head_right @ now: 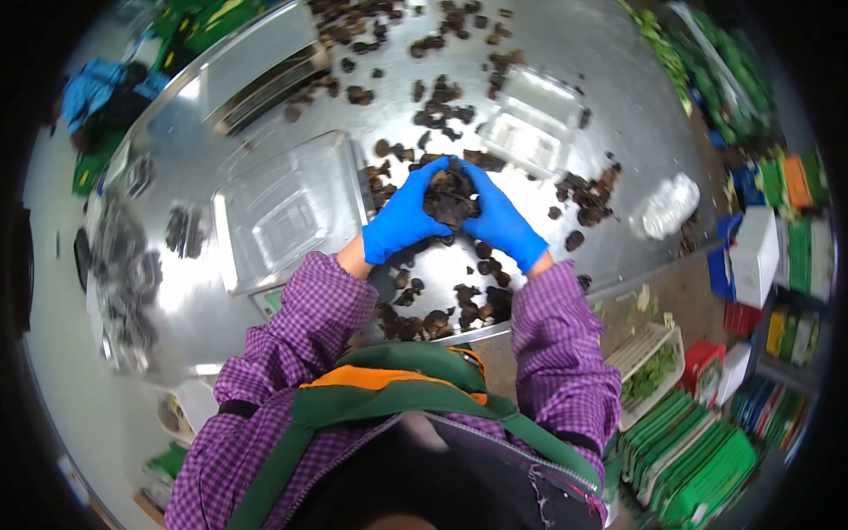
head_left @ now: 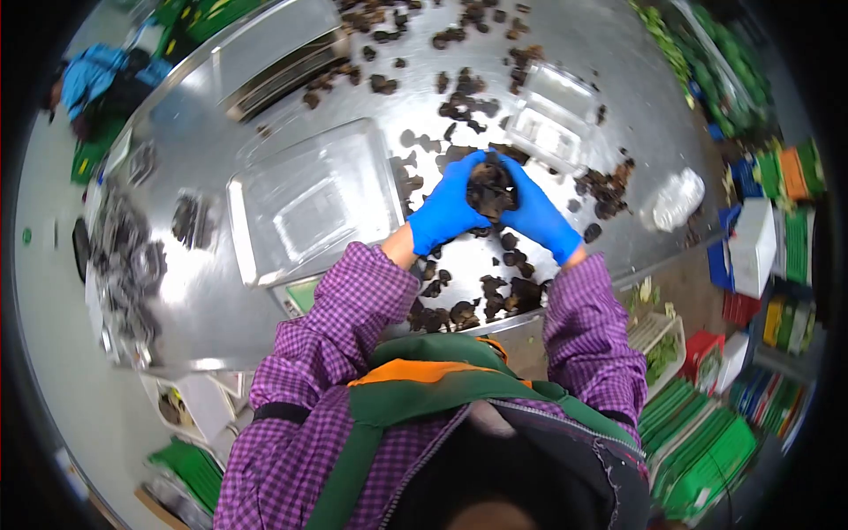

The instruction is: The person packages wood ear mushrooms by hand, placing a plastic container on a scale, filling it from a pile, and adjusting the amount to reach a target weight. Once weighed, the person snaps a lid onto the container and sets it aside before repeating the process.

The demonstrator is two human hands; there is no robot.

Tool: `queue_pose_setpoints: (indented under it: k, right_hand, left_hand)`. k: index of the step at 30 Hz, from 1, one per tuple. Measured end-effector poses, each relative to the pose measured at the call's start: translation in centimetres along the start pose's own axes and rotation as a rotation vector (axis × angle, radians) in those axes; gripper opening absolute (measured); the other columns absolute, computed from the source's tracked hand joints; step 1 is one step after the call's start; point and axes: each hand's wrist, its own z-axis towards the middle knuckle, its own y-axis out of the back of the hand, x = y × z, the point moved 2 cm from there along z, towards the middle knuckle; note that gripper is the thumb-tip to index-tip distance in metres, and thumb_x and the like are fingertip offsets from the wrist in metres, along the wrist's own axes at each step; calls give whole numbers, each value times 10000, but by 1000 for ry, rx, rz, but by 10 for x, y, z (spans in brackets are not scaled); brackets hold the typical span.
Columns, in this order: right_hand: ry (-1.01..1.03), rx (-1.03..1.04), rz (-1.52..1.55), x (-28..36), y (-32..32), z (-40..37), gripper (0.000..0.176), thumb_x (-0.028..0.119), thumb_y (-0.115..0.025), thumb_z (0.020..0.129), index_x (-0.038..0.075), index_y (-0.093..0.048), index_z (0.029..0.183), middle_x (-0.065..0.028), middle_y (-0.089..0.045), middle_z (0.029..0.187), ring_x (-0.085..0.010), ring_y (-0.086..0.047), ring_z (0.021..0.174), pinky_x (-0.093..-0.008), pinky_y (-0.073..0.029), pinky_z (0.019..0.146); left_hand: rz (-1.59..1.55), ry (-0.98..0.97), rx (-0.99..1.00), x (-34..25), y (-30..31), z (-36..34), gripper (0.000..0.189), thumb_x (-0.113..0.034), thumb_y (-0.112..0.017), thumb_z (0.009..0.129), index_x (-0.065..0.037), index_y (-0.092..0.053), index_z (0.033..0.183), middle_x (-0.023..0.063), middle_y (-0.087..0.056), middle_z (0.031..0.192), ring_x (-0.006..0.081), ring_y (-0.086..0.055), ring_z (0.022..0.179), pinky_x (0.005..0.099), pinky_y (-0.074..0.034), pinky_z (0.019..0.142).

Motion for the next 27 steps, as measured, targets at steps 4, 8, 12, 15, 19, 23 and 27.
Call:
queue_pose_setpoints:
  k: [4, 8, 12, 15, 19, 23, 27]
  right_hand:
    - [93, 64, -78, 70, -34, 18, 818, -24, -692, 708, 81, -319, 1428, -158, -441, 1371, -278, -428, 1294, -362, -377, 1069]
    - [300, 183, -2, 111, -103, 51, 768, 4, -713, 709, 68, -354, 1386, -178, -477, 1304, -321, -494, 1226, -383, -412, 1043]
    - [515, 179, -51, 118, -175, 88, 741, 2, -679, 711, 57, -363, 1379, -219, -504, 1230, -387, -511, 1146, -401, -420, 1000]
    - [470, 161, -272, 114, -204, 101, 778, -34, -641, 722, 110, -332, 1421, -243, -425, 1339, -391, -462, 1218, -405, -406, 1026]
    - [365, 133, -377, 112, -192, 91, 843, -37, -626, 734, 201, -285, 1467, -238, -326, 1451, -384, -406, 1296, -411, -390, 1051]
    - [222, -256, -25, 33, -120, 101, 628, 33, -699, 795, 141, -461, 1367, -86, -529, 1288, -141, -549, 1001, -306, -480, 878]
    - [-85, -576, -808, -47, -37, 97, 829, 462, -757, 703, 83, -432, 1365, -231, -497, 1272, -360, -532, 1108, -439, -470, 891]
  left_hand:
    - [40, -27, -117, -43, 56, -47, 1009, -72, -846, 580, -94, -311, 1436, 162, -418, 1364, 278, -433, 1264, 362, -358, 1073]
    - [21, -42, -246, -50, 122, -104, 950, -21, -832, 583, -98, -364, 1406, 128, -482, 1312, 252, -479, 1219, 364, -387, 1049]
    - [117, 68, -406, -24, 176, -146, 963, -8, -834, 544, -86, -383, 1391, 109, -476, 1292, 262, -496, 1194, 357, -399, 1038]
    - [158, 106, -411, 7, 200, -158, 957, 10, -800, 594, -113, -350, 1430, 121, -427, 1386, 265, -437, 1276, 352, -384, 1059]
    - [236, 207, -323, 20, 205, -167, 902, 90, -677, 714, -161, -273, 1480, 50, -263, 1528, 222, -322, 1361, 323, -493, 942]
    - [175, 314, -409, -14, 216, -180, 749, 46, -635, 785, -142, -347, 1451, 66, -271, 1532, 207, -295, 1384, 330, -447, 986]
    - [144, 229, -501, -7, 235, -198, 644, -35, -655, 819, -108, -414, 1411, 76, -417, 1447, 232, -403, 1314, 362, -340, 1079]
